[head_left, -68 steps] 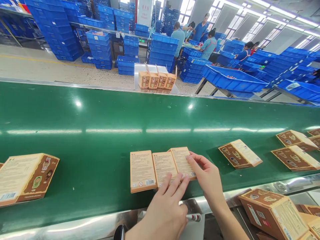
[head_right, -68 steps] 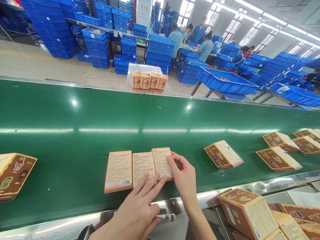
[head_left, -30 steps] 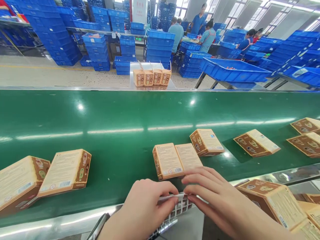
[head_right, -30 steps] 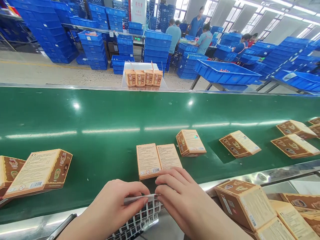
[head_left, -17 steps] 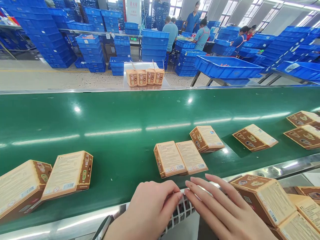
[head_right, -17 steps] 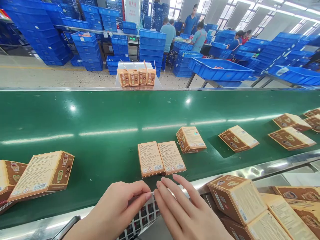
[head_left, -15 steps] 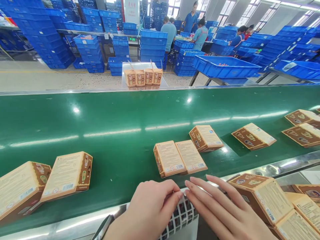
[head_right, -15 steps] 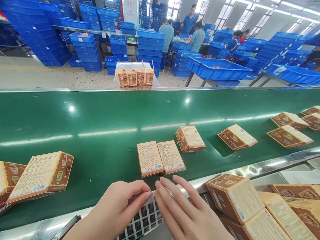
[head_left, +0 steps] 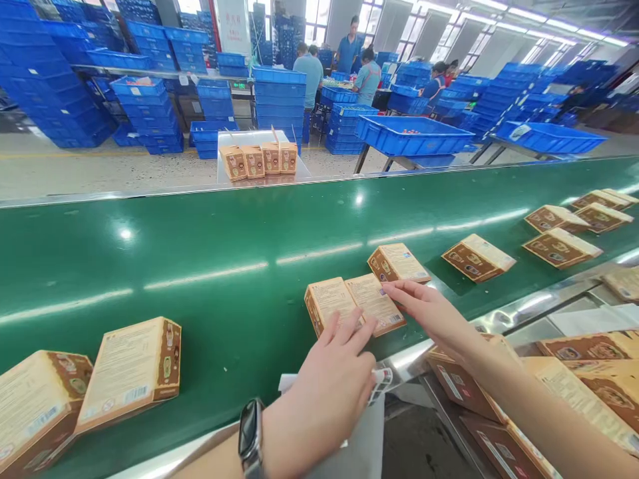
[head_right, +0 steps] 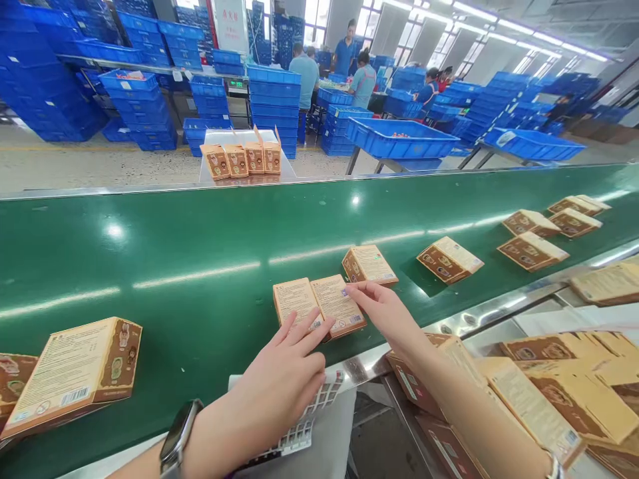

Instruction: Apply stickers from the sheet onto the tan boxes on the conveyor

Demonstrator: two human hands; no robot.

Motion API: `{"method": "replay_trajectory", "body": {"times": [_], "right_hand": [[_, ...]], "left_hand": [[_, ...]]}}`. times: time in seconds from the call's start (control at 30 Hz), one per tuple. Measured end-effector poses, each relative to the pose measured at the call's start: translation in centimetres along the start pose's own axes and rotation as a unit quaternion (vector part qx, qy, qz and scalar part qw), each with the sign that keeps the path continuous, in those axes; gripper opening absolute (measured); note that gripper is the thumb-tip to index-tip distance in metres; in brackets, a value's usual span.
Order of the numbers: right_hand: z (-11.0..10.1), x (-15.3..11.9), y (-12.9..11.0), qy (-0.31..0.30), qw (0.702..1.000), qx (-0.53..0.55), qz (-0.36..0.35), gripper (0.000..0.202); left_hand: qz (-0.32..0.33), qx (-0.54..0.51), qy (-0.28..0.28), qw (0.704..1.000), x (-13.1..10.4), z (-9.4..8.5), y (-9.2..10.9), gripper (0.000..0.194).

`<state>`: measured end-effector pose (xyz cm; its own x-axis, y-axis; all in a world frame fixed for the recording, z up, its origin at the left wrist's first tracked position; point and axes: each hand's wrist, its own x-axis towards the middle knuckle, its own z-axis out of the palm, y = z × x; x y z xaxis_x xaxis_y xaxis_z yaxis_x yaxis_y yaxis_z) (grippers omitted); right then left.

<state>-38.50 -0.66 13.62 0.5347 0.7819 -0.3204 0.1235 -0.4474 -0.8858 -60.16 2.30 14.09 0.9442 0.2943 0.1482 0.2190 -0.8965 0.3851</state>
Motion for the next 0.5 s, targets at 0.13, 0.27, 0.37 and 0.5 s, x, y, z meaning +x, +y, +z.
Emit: {"method": "replay_trajectory", "body": {"times": [0.13,0.27,0.37,0.5], "right_hand": [[0.3,0.1,0.3,0.044,0.999,-0.023,-0.017,0.052],[0.0,0.7,1.1,0.086,0.994,-0.052,-0.045,0.049],[-0.2,1.0,1.8,0.114,0.988,-0.083,-0.069,0.044],[-0.4,1.4,2.4,0.156,0.973,-0.129,-0.115,0.037]], "left_hand": [[-0.001,0.03,-0.037,0.999,1.9,1.1,-0.3,0.018],[0.005,0.056,-0.052,0.997,3.0,1.5,-0.1,0.016],[0.009,0.047,-0.053,0.997,3.5,1.3,0.2,0.017],[0.01,0.009,-0.066,0.998,4.1,1.1,0.3,0.019]]}}
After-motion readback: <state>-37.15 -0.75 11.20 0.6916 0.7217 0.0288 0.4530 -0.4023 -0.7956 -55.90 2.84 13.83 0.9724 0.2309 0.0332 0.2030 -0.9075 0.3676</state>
